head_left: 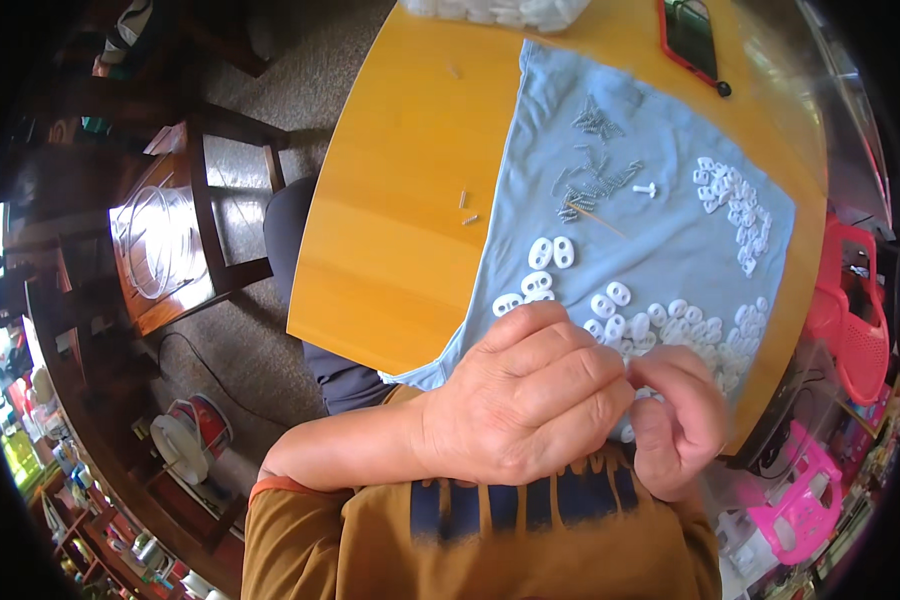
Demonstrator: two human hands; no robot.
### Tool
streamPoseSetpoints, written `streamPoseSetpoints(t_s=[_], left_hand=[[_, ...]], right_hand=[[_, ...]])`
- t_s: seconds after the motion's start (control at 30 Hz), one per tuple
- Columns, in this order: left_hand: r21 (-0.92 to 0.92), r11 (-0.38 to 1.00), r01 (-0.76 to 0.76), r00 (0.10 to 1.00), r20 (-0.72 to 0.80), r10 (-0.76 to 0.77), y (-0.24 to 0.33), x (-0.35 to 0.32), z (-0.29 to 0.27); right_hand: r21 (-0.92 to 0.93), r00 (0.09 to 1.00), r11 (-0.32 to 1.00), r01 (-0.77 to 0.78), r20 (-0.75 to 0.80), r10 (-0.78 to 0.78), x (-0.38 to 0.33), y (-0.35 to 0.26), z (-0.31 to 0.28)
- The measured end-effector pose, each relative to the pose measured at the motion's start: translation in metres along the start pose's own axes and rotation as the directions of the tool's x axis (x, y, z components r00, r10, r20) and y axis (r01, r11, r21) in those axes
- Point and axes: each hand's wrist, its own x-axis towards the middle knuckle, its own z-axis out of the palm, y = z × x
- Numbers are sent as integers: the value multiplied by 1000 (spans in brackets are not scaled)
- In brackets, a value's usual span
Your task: The recorder is manually assembling small white plastic components on a blue cloth mat.
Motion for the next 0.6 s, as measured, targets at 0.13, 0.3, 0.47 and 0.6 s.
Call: streamPoseSetpoints(t_s=[0.13,0.3,0.47,0.6], left_hand=[[59,998,-36,999,31,34,-1,3,-4],[122,991,-50,997,65,43,-1,0,-6],[56,996,-71,994,87,66,-7,-3,-10],[-145,989,7,980,197,22,-20,14,-31]], right_hand=[[154,987,976,-153,75,142,2,-6,0],[282,939,896,-342,123,320,3,-10,1],[499,863,704,-505,269,428,4,-5,-1],[640,828,545,-542,297,475,6,0,2]])
